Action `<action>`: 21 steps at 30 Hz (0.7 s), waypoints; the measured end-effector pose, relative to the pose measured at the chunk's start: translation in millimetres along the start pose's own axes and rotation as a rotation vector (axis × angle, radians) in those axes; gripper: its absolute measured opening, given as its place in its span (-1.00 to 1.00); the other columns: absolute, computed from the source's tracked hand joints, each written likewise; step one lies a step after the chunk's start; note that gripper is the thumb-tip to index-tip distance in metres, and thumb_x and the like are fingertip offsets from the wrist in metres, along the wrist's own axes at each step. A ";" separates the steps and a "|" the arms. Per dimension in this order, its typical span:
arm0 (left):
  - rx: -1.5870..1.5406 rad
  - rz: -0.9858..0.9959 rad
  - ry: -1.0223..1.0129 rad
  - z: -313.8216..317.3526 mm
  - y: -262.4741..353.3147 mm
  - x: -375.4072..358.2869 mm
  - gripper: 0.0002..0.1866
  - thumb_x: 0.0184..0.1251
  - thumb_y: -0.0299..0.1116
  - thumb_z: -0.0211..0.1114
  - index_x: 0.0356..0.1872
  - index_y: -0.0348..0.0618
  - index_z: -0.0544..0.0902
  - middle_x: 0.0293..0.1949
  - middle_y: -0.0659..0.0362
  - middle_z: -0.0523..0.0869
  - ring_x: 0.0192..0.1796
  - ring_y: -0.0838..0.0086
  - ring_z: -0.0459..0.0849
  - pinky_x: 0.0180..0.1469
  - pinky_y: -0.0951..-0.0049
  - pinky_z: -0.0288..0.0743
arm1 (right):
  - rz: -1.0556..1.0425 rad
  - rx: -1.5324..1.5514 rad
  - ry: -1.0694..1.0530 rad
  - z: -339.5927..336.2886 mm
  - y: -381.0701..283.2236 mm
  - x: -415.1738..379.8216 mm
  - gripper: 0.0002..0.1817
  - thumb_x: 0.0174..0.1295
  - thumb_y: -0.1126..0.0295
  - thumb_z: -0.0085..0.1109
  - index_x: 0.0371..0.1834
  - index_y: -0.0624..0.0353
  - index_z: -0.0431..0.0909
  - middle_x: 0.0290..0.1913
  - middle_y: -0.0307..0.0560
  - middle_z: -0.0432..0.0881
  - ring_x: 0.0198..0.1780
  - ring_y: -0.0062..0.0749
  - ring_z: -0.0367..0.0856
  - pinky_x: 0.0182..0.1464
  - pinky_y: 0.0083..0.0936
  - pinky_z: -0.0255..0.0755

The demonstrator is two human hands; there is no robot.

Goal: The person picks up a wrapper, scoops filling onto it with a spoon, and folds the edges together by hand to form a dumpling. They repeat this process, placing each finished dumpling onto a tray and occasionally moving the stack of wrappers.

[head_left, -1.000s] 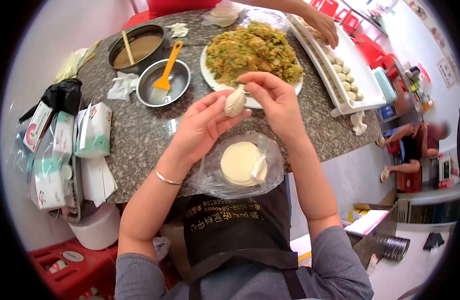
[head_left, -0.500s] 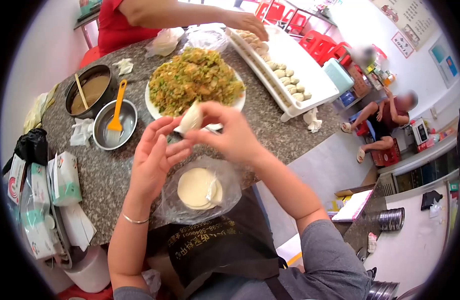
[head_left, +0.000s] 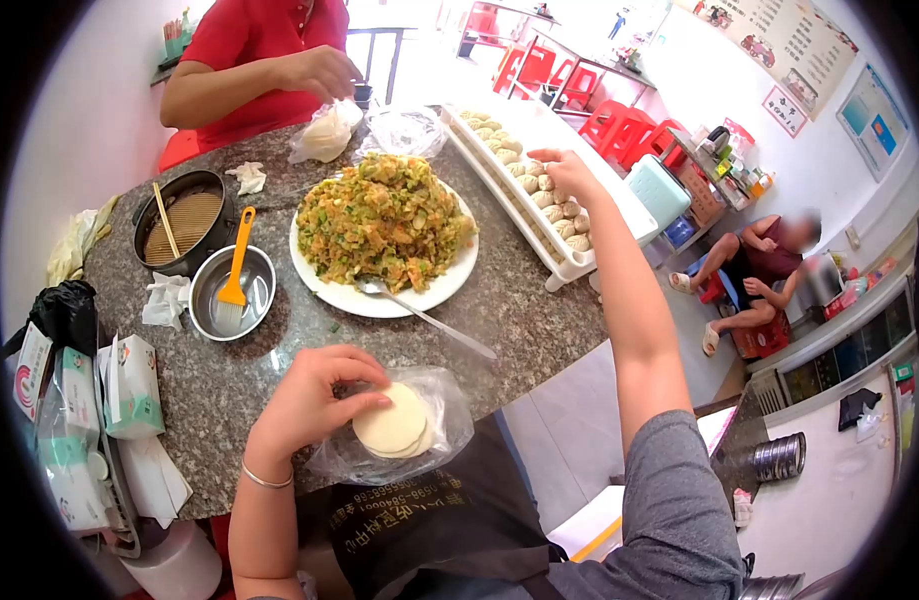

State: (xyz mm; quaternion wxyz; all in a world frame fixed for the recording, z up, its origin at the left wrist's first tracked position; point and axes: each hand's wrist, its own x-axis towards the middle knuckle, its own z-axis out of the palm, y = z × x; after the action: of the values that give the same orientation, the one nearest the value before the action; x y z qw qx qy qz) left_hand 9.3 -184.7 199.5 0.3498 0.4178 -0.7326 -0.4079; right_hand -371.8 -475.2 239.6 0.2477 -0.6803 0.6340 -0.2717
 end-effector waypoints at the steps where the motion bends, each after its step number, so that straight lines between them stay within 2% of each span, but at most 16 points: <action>1: 0.002 0.008 -0.003 -0.7 -0.8 -0.9 -0.79 -0.01 -0.45 0.56 -0.34 -0.29 0.76 -0.26 0.10 0.76 -0.22 0.42 0.74 -0.18 0.49 0.58 | -0.051 0.095 0.013 1.7 5.2 2.4 -0.60 0.30 0.54 -0.09 0.14 0.15 0.63 0.03 0.03 0.70 -0.07 -0.36 0.64 -0.06 -0.46 0.53; 2: 0.000 0.001 -0.002 -0.5 -0.8 -1.2 -0.79 -0.01 -0.45 0.56 -0.34 -0.29 0.76 -0.26 0.10 0.76 -0.22 0.42 0.74 -0.18 0.49 0.58 | -0.025 0.096 -0.001 -1.9 11.3 3.6 -0.61 0.31 0.52 -0.08 0.14 0.17 0.61 0.02 0.02 0.70 0.02 -0.35 0.63 0.01 -0.47 0.51; 3: 0.006 -0.048 0.037 0.2 0.0 -0.8 -0.78 -0.02 -0.40 0.58 -0.37 -0.27 0.75 -0.30 0.11 0.76 -0.28 0.42 0.73 -0.23 0.48 0.58 | -0.021 0.096 -0.010 -0.7 9.2 -3.9 -0.61 0.31 0.52 -0.08 0.14 0.17 0.61 0.02 0.02 0.70 0.02 -0.35 0.63 0.01 -0.47 0.51; 5: 0.016 -0.098 0.083 0.0 1.9 -3.0 -0.75 -0.04 -0.34 0.60 -0.40 -0.26 0.74 -0.33 0.12 0.76 -0.34 0.42 0.72 -0.28 0.46 0.59 | -0.094 0.162 0.222 5.5 6.1 -21.2 -0.65 0.32 0.49 -0.05 0.12 0.20 0.62 0.02 0.03 0.70 0.07 -0.29 0.63 0.10 -0.44 0.48; 6: 0.069 -0.141 0.066 -2.4 3.9 -4.0 -0.73 -0.07 -0.30 0.61 -0.43 -0.24 0.74 -0.39 0.12 0.75 -0.39 0.42 0.71 -0.31 0.46 0.58 | -0.293 0.074 0.271 7.6 16.3 -21.4 -0.67 0.34 0.46 -0.03 0.10 0.25 0.61 0.02 0.05 0.71 0.06 -0.30 0.65 0.09 -0.41 0.50; 7: 0.126 -0.177 0.063 -6.7 5.6 -3.5 -0.71 -0.10 -0.27 0.63 -0.46 -0.23 0.74 -0.45 0.13 0.74 -0.43 0.42 0.70 -0.34 0.46 0.57 | -0.324 0.083 0.310 13.8 12.2 -34.1 -0.67 0.34 0.45 -0.02 0.09 0.30 0.60 -0.01 0.05 0.72 0.03 -0.31 0.67 0.11 -0.40 0.50; 8: 0.154 -0.130 0.069 -6.2 0.8 -4.1 -0.70 -0.11 -0.22 0.64 -0.48 -0.21 0.74 -0.52 0.13 0.72 -0.49 0.40 0.69 -0.37 0.46 0.56 | -0.361 0.133 0.294 19.4 4.8 -55.5 -0.69 0.34 0.44 0.01 0.07 0.30 0.61 -0.04 0.03 0.73 0.02 -0.33 0.67 0.13 -0.41 0.48; 11: 0.052 -0.055 0.040 -4.4 -4.6 -5.5 -0.70 -0.08 -0.22 0.62 -0.44 -0.22 0.76 -0.51 0.13 0.73 -0.47 0.40 0.70 -0.36 0.46 0.56 | -0.399 0.100 0.227 38.6 -42.7 -142.7 -0.72 0.34 0.43 0.07 0.03 0.28 0.63 -0.04 -0.01 0.73 0.06 -0.37 0.65 0.17 -0.45 0.44; 12: 0.062 -0.049 0.052 -4.9 -5.1 -5.3 -0.70 -0.08 -0.22 0.62 -0.44 -0.22 0.76 -0.51 0.13 0.73 -0.47 0.40 0.70 -0.36 0.46 0.56 | -0.376 0.185 0.160 43.8 -60.7 -172.7 -0.74 0.34 0.46 0.06 0.00 0.30 0.63 -0.04 -0.04 0.71 0.05 -0.40 0.63 0.21 -0.46 0.39; 15: -0.006 -0.047 0.033 -4.3 -2.8 -7.2 -0.71 -0.05 -0.24 0.61 -0.42 -0.24 0.76 -0.50 0.13 0.74 -0.46 0.44 0.70 -0.35 0.47 0.56 | -0.446 0.176 0.077 60.1 -73.0 -221.1 -0.77 0.29 0.51 0.11 -0.03 0.27 0.63 -0.06 -0.02 0.71 0.04 -0.37 0.63 0.17 -0.45 0.41; 17: 0.024 -0.149 0.003 -3.7 -1.1 -10.1 -0.72 -0.02 -0.27 0.60 -0.41 -0.27 0.76 -0.48 0.12 0.75 -0.45 0.48 0.71 -0.35 0.49 0.56 | -0.508 0.191 0.000 70.9 -72.1 -243.3 -0.77 0.25 0.53 0.15 -0.04 0.25 0.64 -0.07 0.00 0.70 0.05 -0.28 0.64 0.13 -0.41 0.45; 19: 0.033 -0.170 -0.029 -0.1 -1.9 -12.7 -0.73 -0.01 -0.30 0.60 -0.39 -0.28 0.75 -0.48 0.12 0.75 -0.45 0.50 0.71 -0.34 0.50 0.57 | -0.546 0.165 -0.002 78.6 -73.2 -256.3 -0.77 0.23 0.53 0.17 -0.05 0.25 0.65 -0.07 0.02 0.69 0.04 -0.23 0.64 0.12 -0.39 0.46; 21: 0.050 -0.220 0.093 6.6 3.1 -16.4 -0.73 0.00 -0.32 0.59 -0.37 -0.28 0.74 -0.50 0.14 0.73 -0.47 0.51 0.69 -0.34 0.50 0.57 | -0.566 0.142 0.001 85.7 -75.2 -270.4 -0.77 0.22 0.52 0.18 -0.06 0.24 0.65 -0.07 0.03 0.69 0.03 -0.19 0.64 0.10 -0.36 0.48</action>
State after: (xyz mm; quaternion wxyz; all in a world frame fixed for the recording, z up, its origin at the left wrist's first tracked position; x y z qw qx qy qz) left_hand 9.3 -167.0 196.6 0.3259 0.5228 -0.6753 -0.4055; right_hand -271.5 -200.7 213.2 0.2087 -0.8111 0.3983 -0.3740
